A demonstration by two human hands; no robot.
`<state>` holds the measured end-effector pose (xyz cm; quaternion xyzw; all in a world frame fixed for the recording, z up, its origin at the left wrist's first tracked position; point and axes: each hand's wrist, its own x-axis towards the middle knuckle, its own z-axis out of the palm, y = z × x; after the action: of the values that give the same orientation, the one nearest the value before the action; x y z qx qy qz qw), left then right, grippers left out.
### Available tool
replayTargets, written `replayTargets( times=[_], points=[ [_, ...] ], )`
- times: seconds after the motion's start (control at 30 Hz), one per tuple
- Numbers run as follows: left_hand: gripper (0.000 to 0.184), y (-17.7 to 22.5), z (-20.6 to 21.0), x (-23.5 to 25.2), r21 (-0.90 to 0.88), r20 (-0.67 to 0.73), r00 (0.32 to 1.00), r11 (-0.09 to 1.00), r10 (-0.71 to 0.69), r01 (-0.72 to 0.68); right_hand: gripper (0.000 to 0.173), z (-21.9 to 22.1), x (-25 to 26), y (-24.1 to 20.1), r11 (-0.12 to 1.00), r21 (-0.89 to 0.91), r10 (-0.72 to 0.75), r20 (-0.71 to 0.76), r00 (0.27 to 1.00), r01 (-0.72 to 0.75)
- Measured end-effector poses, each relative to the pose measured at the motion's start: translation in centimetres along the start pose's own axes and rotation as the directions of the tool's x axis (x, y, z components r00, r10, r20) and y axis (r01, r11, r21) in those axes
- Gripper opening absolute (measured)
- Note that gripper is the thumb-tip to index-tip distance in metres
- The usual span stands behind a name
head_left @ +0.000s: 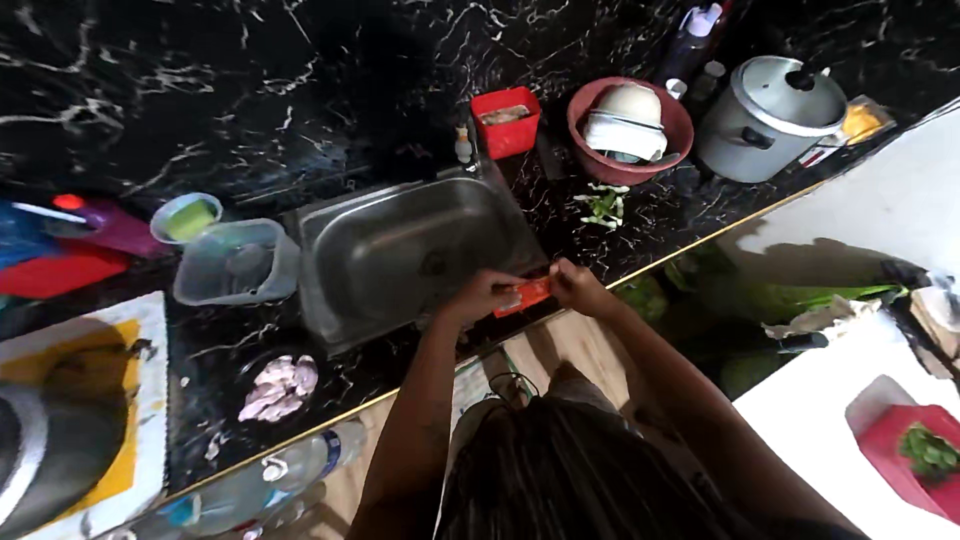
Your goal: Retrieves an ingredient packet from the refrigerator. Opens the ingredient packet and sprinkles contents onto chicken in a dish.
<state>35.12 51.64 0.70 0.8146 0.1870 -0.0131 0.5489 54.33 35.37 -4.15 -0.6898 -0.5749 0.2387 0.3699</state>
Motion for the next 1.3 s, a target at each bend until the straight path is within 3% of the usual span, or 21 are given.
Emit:
replayTargets(
  times=[0.07, 0.2, 0.33, 0.4, 0.47, 0.57, 0.67, 0.83, 0.9, 0.97, 1.03, 1.1, 1.17, 1.3],
  points=[
    [0.025, -1.2, -1.0, 2.0, -0.017, 0.119, 0.992, 0.999, 0.045, -0.043, 0.024, -0.7, 0.6, 0.2, 0.982, 0.133, 0.114, 0.126, 0.985, -0.131],
    [0.023, -2.0, -1.4, 4.5, -0.197, 0.200, 0.978, 0.976, -0.052, 0.092, 0.022, -1.4, 1.9, 1.5, 0.929, 0.324, 0.132, 0.163, 0.978, -0.180],
    [0.024, -3.2, 0.1, 6.7, -0.566, 0.153, 0.977, 0.798, -0.146, 0.208, 0.022, -3.1, 3.6, 2.9, 0.785, 0.546, 0.175, 0.255, 0.951, -0.292],
    [0.022, -4.1, 1.0, 8.3, -0.641, 0.157, 0.977, 0.738, -0.141, 0.210, 0.023, -4.0, 4.3, 4.4, 0.796, 0.523, 0.174, 0.283, 0.943, -0.304],
    [0.021, -3.1, 1.2, 9.8, -0.522, 0.156, 0.978, 0.829, -0.142, 0.203, 0.026, -5.3, 5.0, 6.5, 0.877, 0.388, 0.164, 0.310, 0.936, -0.282],
    [0.025, -0.7, 1.6, 12.4, -0.111, 0.184, 0.979, 0.987, -0.092, 0.114, 0.027, -6.8, 5.2, 9.3, 0.909, 0.312, 0.190, 0.280, 0.941, -0.276],
    [0.026, 1.6, 3.2, 14.9, 0.143, 0.089, 0.994, 0.989, -0.062, 0.049, 0.023, -8.0, 5.5, 11.3, 0.820, 0.475, 0.282, 0.150, 0.948, -0.319],
    [0.029, 3.0, 5.7, 16.3, 0.254, -0.072, 0.995, 0.966, 0.065, -0.044, 0.025, -9.9, 7.2, 12.6, 0.679, 0.615, 0.460, 0.071, 0.885, -0.402],
    [0.027, 2.7, 6.3, 16.8, 0.206, -0.117, 0.991, 0.978, 0.057, -0.032, 0.029, -11.4, 7.6, 12.8, 0.685, 0.578, 0.481, 0.098, 0.871, -0.443],
    [0.028, 2.1, 6.5, 17.2, 0.039, -0.168, 0.985, 0.998, -0.050, 0.057, 0.033, -13.4, 7.8, 13.4, 0.738, 0.471, 0.491, 0.116, 0.864, -0.483],
    [0.032, 0.9, 6.9, 17.3, -0.180, -0.241, 0.955, 0.975, -0.172, 0.130, 0.034, -15.5, 7.6, 14.8, 0.832, 0.221, 0.502, 0.097, 0.860, -0.510],
    [0.033, -0.2, 7.7, 17.2, -0.434, -0.299, 0.914, 0.892, -0.274, 0.126, 0.034, -17.4, 7.1, 16.4, 0.834, -0.069, 0.550, 0.039, 0.834, -0.547],
    [0.031, -0.4, 8.4, 17.2, -0.669, -0.316, 0.873, 0.740, -0.370, 0.071, 0.030, -18.7, 6.8, 18.1, 0.776, -0.268, 0.591, -0.007, 0.806, -0.571],
    [0.033, -0.7, 9.0, 17.5, -0.845, -0.258, 0.867, 0.535, -0.427, 0.012, 0.024, -19.3, 6.2, 20.2, 0.745, -0.405, 0.573, -0.018, 0.819, -0.530]
  ],
)
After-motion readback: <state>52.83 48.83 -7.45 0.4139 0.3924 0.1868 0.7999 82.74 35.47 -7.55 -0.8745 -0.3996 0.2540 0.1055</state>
